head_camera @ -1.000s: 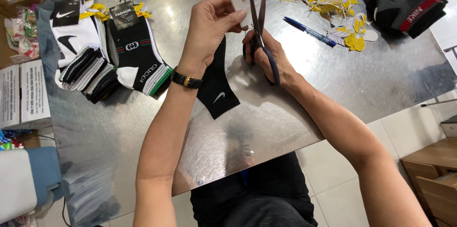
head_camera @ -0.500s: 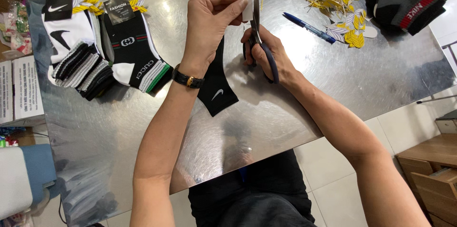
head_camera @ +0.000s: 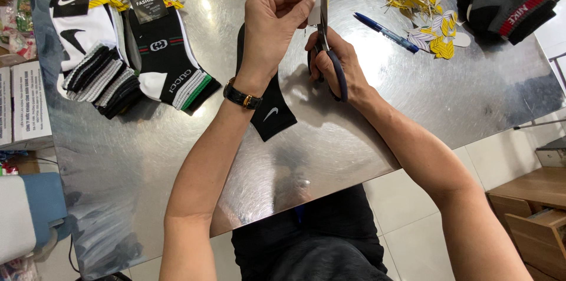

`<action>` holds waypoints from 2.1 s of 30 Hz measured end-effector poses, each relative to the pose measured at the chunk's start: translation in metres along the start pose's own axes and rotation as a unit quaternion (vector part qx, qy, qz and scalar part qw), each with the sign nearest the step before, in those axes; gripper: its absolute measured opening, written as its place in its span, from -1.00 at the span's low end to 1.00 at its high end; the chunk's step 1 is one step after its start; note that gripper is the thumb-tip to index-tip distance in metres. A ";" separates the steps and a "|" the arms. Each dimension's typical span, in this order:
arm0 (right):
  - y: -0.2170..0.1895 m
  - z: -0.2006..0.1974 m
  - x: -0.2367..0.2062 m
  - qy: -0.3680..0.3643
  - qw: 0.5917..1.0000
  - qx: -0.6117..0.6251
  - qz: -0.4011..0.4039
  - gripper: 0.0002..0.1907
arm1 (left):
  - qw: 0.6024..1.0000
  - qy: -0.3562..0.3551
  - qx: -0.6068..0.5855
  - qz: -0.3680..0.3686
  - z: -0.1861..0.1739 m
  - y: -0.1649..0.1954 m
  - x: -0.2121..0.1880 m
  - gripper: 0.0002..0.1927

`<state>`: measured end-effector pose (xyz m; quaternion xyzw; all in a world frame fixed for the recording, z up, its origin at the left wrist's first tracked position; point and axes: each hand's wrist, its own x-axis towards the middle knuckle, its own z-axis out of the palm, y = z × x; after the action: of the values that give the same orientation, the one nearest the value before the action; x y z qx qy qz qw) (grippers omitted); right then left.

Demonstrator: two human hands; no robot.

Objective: The person cuts a small white paper piece with scissors, then uses a blue pen to draw lines on a yellow leaf-shaped paper cutout. They place the decorated cutout onto a black sock and handle additional socks and paper pieces on the table.

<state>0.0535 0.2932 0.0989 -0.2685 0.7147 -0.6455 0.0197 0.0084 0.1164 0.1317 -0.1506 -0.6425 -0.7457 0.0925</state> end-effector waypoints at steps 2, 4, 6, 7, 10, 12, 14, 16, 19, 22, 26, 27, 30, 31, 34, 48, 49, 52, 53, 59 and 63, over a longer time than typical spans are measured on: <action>0.000 0.000 0.000 0.001 1.000 -0.002 0.000 -0.31 | 1.000 0.003 0.005 0.000 0.000 0.000 0.000 -0.85; 0.001 0.000 0.001 0.002 1.000 -0.004 -0.001 -0.32 | 1.000 0.003 0.006 -0.002 0.000 0.000 0.000 -0.86; 0.001 0.000 0.002 0.004 1.000 -0.013 0.000 -0.32 | 1.000 -0.003 0.008 0.008 -0.001 0.001 0.000 -0.86; 0.002 0.000 0.002 0.005 1.000 -0.018 0.001 -0.32 | 1.000 -0.006 0.008 0.013 -0.001 0.001 0.000 -0.86; 0.003 0.000 0.001 0.001 1.000 -0.005 0.002 -0.32 | 1.000 -0.003 0.001 0.009 -0.001 0.000 0.000 -0.86; 0.004 0.000 0.000 0.001 1.000 0.006 0.003 -0.32 | 1.000 -0.005 0.000 0.007 -0.001 -0.001 -0.002 -0.86; 0.005 -0.001 -0.001 0.001 1.000 0.009 0.003 -0.32 | 1.000 -0.009 -0.002 0.009 -0.001 -0.001 -0.001 -0.86; 0.005 -0.001 -0.001 0.002 1.000 0.007 0.003 -0.33 | 1.000 -0.014 -0.004 0.012 -0.002 -0.001 -0.001 -0.86; 0.006 -0.001 -0.001 0.005 1.000 0.008 0.007 -0.34 | 1.000 -0.018 -0.013 0.007 -0.003 0.000 0.000 -0.87; 0.005 -0.001 -0.002 0.003 1.000 0.012 0.004 -0.36 | 1.000 -0.014 -0.016 -0.010 -0.003 0.000 0.001 -0.87; 0.005 -0.002 -0.003 0.001 1.000 0.020 0.009 -0.39 | 0.999 -0.026 -0.015 -0.017 -0.005 0.000 0.004 -0.86; 0.005 -0.002 -0.003 0.000 1.000 0.024 0.008 -0.40 | 0.999 -0.032 -0.013 -0.014 -0.007 0.001 0.004 -0.86; 0.004 -0.004 -0.004 -0.004 0.999 0.033 0.016 -0.43 | 0.999 -0.032 0.006 -0.018 -0.009 0.002 0.007 -0.85; 0.004 -0.004 -0.004 -0.005 0.999 0.036 0.021 -0.44 | 0.999 -0.029 0.015 -0.022 -0.009 0.003 0.008 -0.84; 0.004 -0.006 -0.004 -0.012 0.999 0.048 0.021 -0.45 | 0.999 -0.041 0.005 -0.031 -0.012 0.005 0.010 -0.85; 0.000 -0.012 -0.004 -0.029 0.999 0.027 0.036 -0.57 | 0.995 -0.089 0.034 -0.011 -0.028 0.021 0.011 -0.87; 0.000 -0.012 -0.004 -0.028 0.998 0.023 0.041 -0.57 | 0.995 -0.092 0.037 -0.007 -0.028 0.022 0.011 -0.87; 0.000 -0.012 -0.003 -0.028 0.999 0.018 0.037 -0.55 | 0.995 -0.096 0.037 -0.005 -0.030 0.023 0.011 -0.87; 0.001 -0.012 -0.003 -0.028 0.999 0.015 0.033 -0.54 | 0.995 -0.094 0.038 -0.007 -0.030 0.023 0.011 -0.86; 0.003 -0.010 -0.003 -0.028 1.000 0.005 0.010 -0.49 | 0.996 -0.082 0.038 -0.013 -0.033 0.025 0.008 -0.85; 0.004 -0.011 -0.003 -0.025 1.000 0.001 0.004 -0.49 | 0.996 -0.080 0.027 -0.012 -0.035 0.028 0.008 -0.84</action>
<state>0.0511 0.3045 0.0961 -0.2820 0.7143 -0.6392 0.0404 0.0066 0.0783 0.1554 -0.1997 -0.6694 -0.7146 0.0363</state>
